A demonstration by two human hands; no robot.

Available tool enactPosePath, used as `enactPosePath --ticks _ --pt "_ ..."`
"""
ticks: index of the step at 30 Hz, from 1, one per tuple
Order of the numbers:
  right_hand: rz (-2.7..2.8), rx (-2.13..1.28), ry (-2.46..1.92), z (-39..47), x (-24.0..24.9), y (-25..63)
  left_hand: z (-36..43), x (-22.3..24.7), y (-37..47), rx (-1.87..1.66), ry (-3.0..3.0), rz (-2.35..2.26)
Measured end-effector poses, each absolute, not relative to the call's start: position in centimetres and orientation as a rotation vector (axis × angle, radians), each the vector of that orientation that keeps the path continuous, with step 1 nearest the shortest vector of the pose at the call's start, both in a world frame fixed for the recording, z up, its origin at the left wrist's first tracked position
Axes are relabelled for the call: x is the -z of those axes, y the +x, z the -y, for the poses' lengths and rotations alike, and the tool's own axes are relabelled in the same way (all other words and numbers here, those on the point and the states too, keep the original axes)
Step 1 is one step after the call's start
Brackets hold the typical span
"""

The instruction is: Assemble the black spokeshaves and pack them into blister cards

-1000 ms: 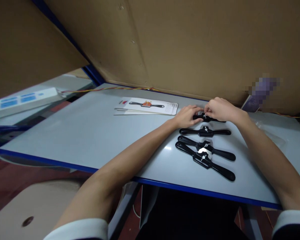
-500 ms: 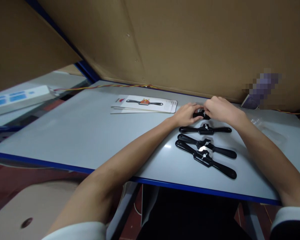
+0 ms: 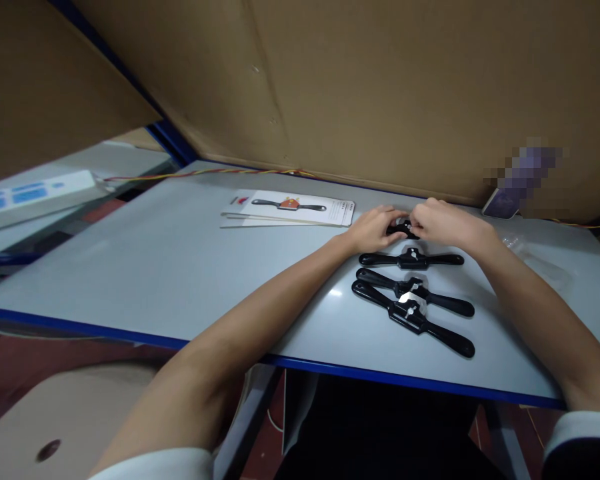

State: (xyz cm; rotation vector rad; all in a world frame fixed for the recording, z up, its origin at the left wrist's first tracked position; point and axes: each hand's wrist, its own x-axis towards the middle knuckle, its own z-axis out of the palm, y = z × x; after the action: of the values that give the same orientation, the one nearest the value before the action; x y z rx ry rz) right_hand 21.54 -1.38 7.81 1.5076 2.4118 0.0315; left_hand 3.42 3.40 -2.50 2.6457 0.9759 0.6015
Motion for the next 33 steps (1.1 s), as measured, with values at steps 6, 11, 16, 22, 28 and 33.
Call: enactPosePath --ticks 6,11,16,22,28,33 --pt "-2.481 -0.073 1.452 1.3 -7.2 21.3 -3.4 2.5 3.5 -0.609 2.646 -1.0" --pt "-2.519 -0.156 1.417 0.6 -7.0 21.8 -3.4 2.6 3.4 -0.637 2.631 -1.022" --pt "-2.627 -0.205 1.303 -0.1 -6.4 22.6 -3.9 2.7 3.3 -0.657 2.62 -0.985" --pt "-2.598 -0.166 1.324 0.3 -6.3 22.3 -4.5 2.7 2.9 -0.632 2.628 -0.93" --pt "-2.601 -0.07 1.349 0.4 -6.6 22.4 -4.7 2.9 2.8 -0.653 2.632 -0.903" --pt "-2.623 -0.208 1.315 0.1 -6.1 22.1 -5.2 3.3 2.8 -0.706 2.623 -0.851"
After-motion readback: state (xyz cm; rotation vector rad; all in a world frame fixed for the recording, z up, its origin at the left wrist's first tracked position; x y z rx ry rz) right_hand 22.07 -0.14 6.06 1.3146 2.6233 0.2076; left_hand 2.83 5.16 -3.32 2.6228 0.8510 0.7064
